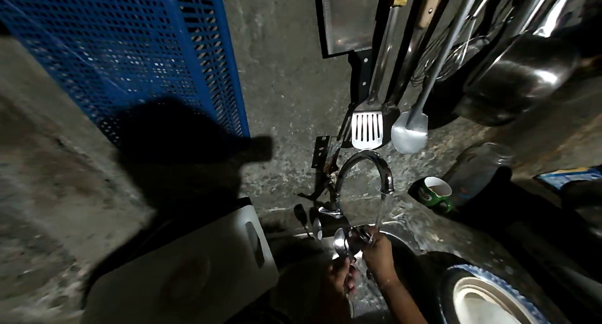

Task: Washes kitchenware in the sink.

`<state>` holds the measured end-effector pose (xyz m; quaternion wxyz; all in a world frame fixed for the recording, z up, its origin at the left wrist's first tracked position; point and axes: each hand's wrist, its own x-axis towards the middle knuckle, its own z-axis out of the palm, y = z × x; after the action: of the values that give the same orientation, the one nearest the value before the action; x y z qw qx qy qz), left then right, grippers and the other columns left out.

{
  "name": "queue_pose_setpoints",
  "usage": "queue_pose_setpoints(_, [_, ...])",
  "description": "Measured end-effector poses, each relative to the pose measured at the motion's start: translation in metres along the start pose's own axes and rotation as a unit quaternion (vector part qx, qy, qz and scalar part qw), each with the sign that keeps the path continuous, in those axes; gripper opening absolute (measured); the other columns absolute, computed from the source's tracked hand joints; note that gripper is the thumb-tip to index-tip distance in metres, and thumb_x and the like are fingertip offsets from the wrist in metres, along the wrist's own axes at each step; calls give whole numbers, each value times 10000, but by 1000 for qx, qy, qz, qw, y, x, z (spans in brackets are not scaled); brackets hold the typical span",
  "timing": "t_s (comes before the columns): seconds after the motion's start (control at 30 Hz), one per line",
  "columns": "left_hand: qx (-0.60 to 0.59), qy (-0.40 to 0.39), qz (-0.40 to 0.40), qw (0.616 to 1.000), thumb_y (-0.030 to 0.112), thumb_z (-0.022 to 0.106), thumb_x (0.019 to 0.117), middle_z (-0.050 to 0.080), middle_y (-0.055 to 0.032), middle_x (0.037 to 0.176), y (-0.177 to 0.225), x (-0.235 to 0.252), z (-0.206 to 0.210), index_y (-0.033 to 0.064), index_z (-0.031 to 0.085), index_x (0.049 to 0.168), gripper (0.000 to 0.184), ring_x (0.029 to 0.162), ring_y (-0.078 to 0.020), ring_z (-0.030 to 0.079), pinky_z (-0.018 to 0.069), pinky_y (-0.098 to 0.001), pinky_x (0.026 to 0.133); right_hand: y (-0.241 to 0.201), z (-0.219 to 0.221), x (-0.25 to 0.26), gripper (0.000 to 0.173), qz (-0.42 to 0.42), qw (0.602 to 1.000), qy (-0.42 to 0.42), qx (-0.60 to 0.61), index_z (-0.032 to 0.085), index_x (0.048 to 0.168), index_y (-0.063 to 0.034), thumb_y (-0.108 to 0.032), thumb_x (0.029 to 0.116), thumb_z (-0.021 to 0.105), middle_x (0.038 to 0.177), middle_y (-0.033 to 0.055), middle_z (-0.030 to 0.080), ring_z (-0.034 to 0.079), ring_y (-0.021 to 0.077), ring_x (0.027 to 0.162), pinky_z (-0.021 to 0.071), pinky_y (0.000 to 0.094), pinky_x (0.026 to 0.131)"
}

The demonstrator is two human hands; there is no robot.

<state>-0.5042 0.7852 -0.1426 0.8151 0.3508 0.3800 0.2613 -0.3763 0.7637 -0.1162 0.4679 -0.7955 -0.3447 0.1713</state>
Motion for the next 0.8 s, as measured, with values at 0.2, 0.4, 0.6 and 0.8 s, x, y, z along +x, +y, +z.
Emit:
queue_pose_setpoints(0.2, [59, 85, 6, 995, 82, 539, 1059, 602, -47, 673, 1, 3, 9, -64, 575, 1060, 151, 431, -35, 464, 398, -170, 407, 11, 25, -11, 184, 130, 964, -2, 232, 625, 1068, 62, 2, 911, 701, 749, 91, 639, 592, 128, 551, 531, 296, 520])
queue_pose_setpoints(0.4, [55, 78, 4, 995, 98, 543, 1060, 601, -50, 678, 3, 0, 12, -56, 581, 1049, 159, 430, -33, 449, 378, -167, 401, 9, 42, -2, 162, 141, 931, 73, 329, 643, 1063, 53, -81, 977, 669, 765, 84, 645, 609, 122, 619, 542, 291, 596])
queue_pose_setpoints(0.6, [48, 52, 1, 997, 96, 536, 1062, 623, -57, 690, 10, -7, 3, -67, 615, 1082, 183, 423, -36, 453, 392, -168, 403, 3, 32, -3, 168, 171, 921, -9, 350, 640, 1037, 31, -133, 1005, 646, 731, 61, 645, 607, 107, 590, 543, 278, 573])
queue_pose_setpoints(0.8, [108, 65, 14, 992, 122, 514, 1074, 702, -109, 829, 7, -4, -3, -81, 635, 1050, 238, 675, -116, 677, 579, -259, 638, 8, 22, 4, 150, 121, 918, -42, 375, 598, 1123, 70, -33, 1022, 560, 845, 104, 701, 694, 159, 742, 610, 318, 718])
